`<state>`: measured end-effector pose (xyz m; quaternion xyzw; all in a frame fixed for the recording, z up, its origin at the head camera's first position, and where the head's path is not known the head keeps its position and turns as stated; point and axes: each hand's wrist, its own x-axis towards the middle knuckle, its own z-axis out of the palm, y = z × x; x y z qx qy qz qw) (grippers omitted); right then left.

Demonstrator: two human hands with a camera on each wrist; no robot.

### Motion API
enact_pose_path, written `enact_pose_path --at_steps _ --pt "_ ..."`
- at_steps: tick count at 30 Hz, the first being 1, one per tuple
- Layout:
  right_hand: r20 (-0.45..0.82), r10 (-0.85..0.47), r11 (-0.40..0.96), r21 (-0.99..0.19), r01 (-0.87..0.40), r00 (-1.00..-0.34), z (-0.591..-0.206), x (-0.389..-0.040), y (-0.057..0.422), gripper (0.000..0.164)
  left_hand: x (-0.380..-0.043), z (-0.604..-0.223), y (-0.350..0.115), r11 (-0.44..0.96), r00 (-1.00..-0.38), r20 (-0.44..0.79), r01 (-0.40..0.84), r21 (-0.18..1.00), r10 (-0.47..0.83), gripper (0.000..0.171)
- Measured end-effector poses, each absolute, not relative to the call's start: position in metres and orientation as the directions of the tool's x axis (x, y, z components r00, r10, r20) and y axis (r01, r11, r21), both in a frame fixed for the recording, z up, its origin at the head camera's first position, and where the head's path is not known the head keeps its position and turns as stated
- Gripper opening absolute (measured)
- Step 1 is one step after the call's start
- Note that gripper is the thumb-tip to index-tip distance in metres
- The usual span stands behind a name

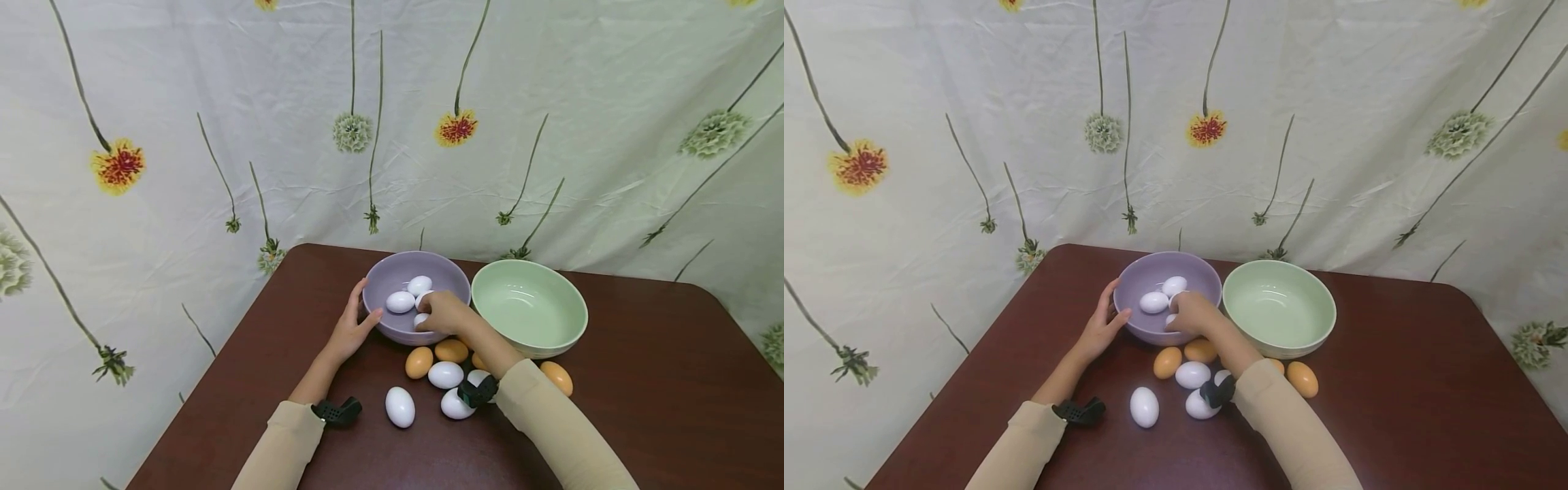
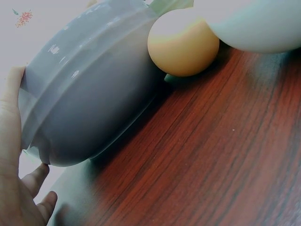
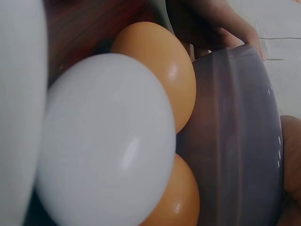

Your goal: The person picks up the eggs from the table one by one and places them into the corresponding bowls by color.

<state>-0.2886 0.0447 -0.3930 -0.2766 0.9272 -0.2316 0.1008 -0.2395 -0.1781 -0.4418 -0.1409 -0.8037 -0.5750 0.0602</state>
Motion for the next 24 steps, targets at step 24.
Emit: enact_pose_path --at_steps 24 --pt "0.171 -0.517 0.380 -0.832 -0.404 -0.839 -0.402 -0.271 0.068 0.032 -0.241 -0.443 -0.179 0.281 -0.958 0.236 0.275 0.920 0.164 0.075"
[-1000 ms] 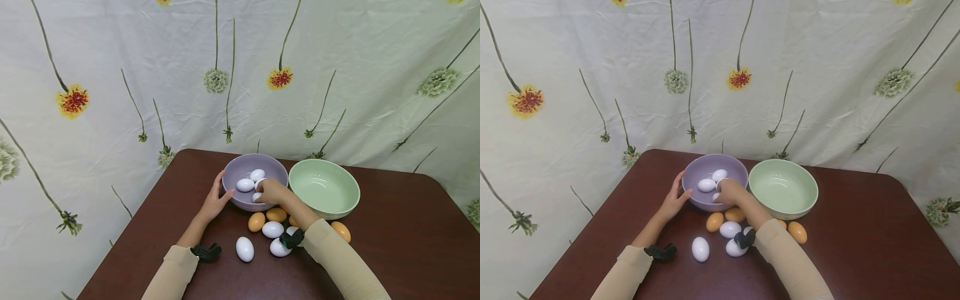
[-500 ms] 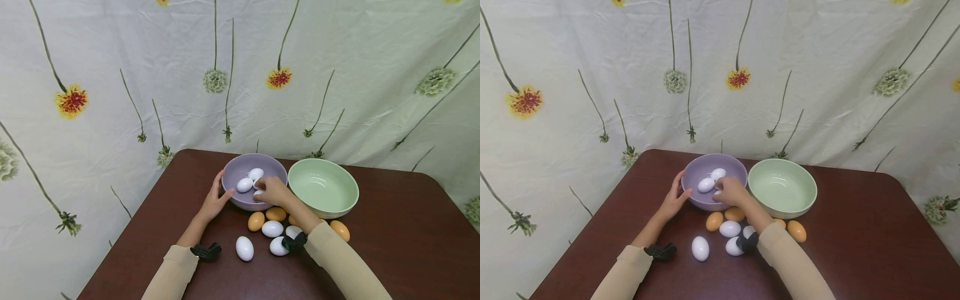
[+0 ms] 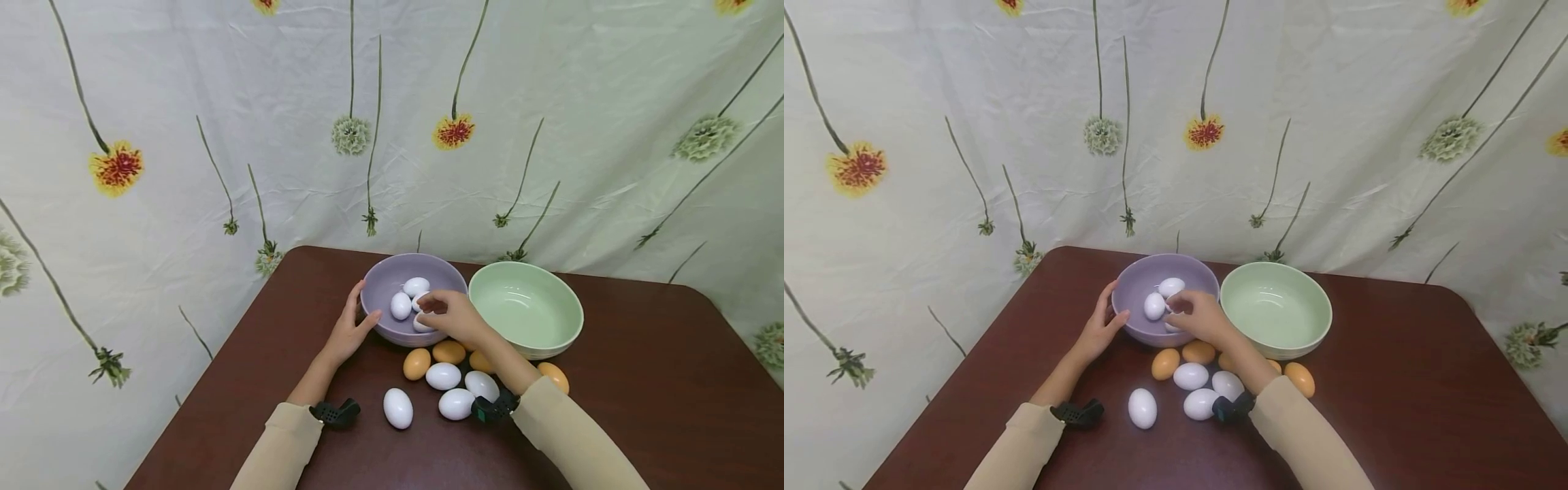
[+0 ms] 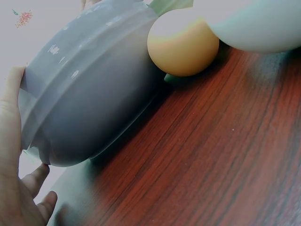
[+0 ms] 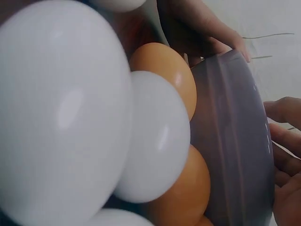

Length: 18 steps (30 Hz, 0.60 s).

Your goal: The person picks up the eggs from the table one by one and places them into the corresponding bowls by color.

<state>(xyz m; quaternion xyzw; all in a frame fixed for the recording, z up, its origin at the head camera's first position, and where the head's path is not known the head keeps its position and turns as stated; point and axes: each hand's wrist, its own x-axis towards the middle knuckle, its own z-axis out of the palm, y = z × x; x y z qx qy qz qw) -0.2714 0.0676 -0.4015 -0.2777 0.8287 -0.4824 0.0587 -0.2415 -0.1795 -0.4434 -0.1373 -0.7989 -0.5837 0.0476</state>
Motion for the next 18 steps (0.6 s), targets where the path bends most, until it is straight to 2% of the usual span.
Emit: enact_pose_path --at_steps 13,18 --pt "0.162 -0.517 0.271 -0.901 -0.340 -0.841 -0.398 -0.256 0.088 0.031 -0.242 -0.445 -0.179 0.278 -0.957 0.240 0.277 0.920 0.161 0.075" --pt "0.155 -0.518 0.247 -0.914 -0.321 -0.841 -0.397 -0.250 0.094 0.030 -0.251 -0.460 -0.181 0.273 -0.953 0.264 0.295 0.916 0.147 0.074"
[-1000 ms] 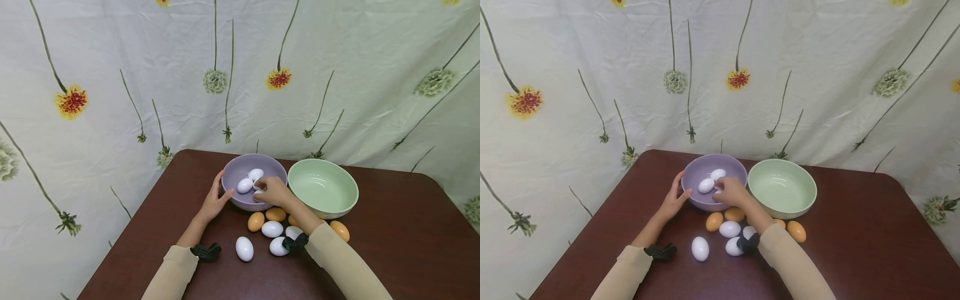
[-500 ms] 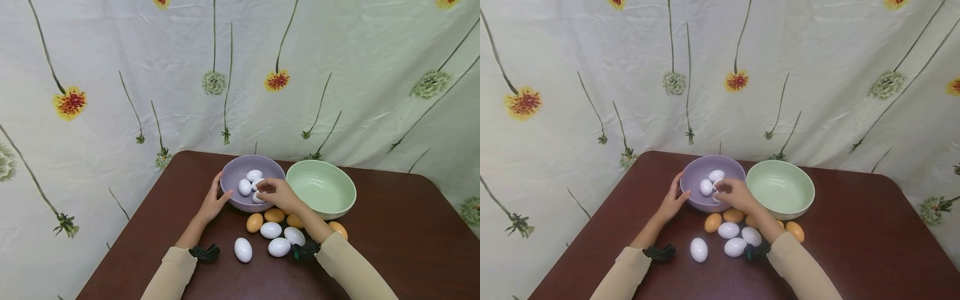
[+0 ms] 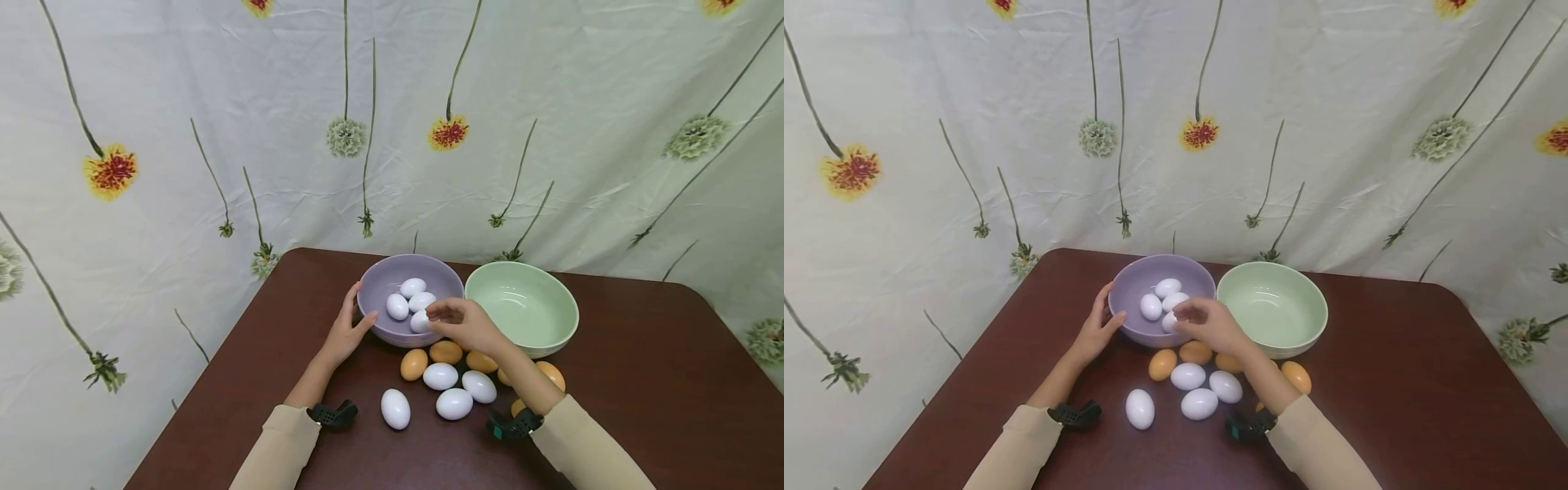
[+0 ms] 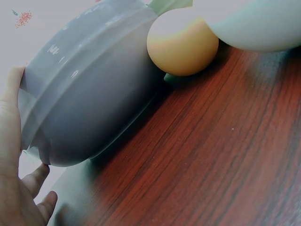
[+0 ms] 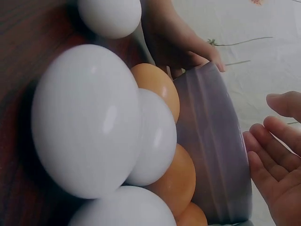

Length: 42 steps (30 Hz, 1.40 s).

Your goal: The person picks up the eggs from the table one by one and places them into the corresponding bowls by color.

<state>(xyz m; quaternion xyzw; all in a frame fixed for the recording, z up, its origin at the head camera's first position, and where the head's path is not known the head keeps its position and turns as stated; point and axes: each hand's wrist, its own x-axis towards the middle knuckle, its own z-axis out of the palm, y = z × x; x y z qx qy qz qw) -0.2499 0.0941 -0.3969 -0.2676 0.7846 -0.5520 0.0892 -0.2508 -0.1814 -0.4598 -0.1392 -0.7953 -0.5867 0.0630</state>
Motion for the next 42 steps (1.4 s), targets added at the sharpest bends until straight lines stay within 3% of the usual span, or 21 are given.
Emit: enact_pose_path --at_steps 6,18,42 --pt "0.146 -0.520 0.203 -0.936 -0.288 -0.841 -0.399 -0.245 0.100 0.033 -0.241 -0.442 -0.179 0.292 -0.954 0.255 0.292 0.911 0.160 0.073" --pt "0.134 -0.536 0.111 -0.968 -0.227 -0.834 -0.403 -0.232 0.110 0.035 -0.259 -0.477 -0.184 0.273 -0.947 0.295 0.319 0.908 0.125 0.074" --pt "0.134 -0.625 0.118 -0.958 -0.263 -0.769 -0.426 -0.199 0.125 0.037 -0.260 -0.477 -0.183 0.286 -0.953 0.279 0.303 0.909 0.122 0.074"
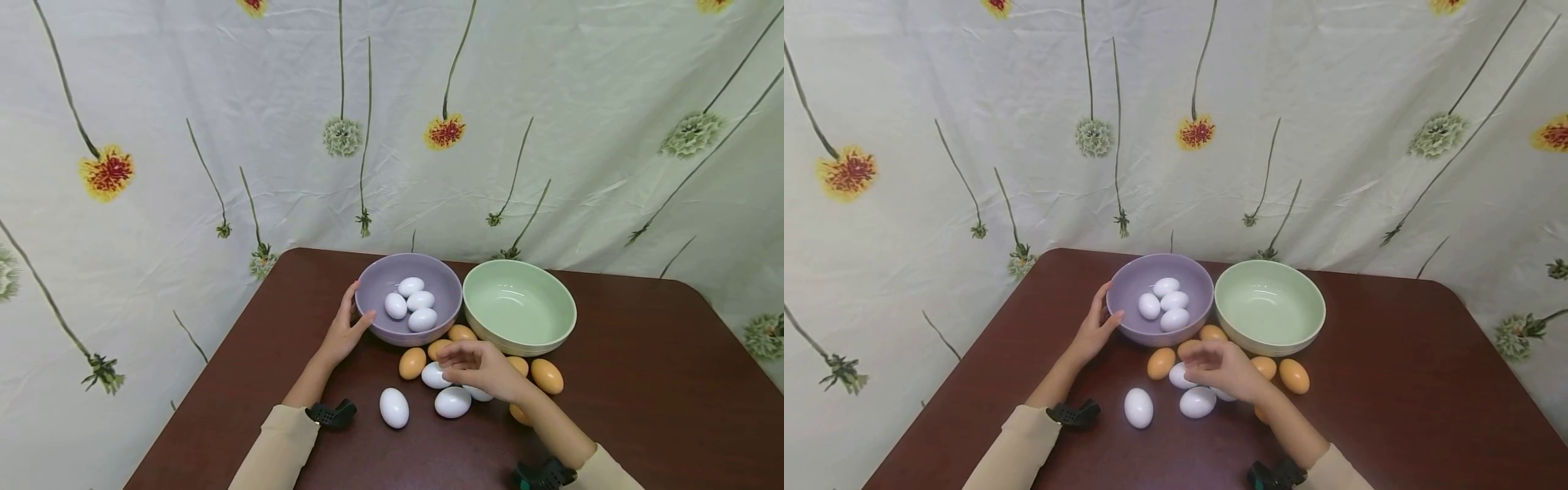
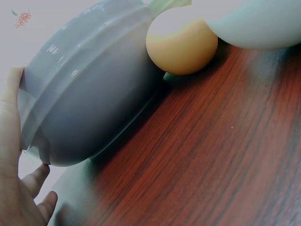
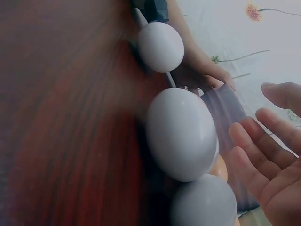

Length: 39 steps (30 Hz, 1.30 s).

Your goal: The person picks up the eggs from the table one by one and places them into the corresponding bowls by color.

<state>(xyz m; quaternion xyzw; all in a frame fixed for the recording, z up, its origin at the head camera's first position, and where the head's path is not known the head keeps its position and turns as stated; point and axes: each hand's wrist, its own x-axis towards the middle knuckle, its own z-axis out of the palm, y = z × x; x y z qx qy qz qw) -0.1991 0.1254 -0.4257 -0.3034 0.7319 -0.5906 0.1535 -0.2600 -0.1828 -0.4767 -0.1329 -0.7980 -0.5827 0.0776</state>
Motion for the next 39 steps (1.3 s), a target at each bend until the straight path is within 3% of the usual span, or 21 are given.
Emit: enact_pose_path --at_steps 10,19,39 --pt "0.099 -0.639 0.173 -0.948 -0.268 -0.763 -0.431 -0.185 0.130 0.033 -0.239 -0.443 -0.178 0.303 -0.959 0.241 0.276 0.912 0.150 0.074" --pt "0.174 -0.680 0.195 -0.893 -0.405 -0.712 -0.435 -0.179 0.131 0.029 -0.237 -0.443 -0.178 0.295 -0.958 0.245 0.279 0.914 0.149 0.073" --pt "0.287 -0.714 0.187 -0.801 -0.569 -0.639 -0.437 -0.165 0.132 0.029 -0.238 -0.440 -0.177 0.314 -0.957 0.245 0.283 0.906 0.155 0.073"
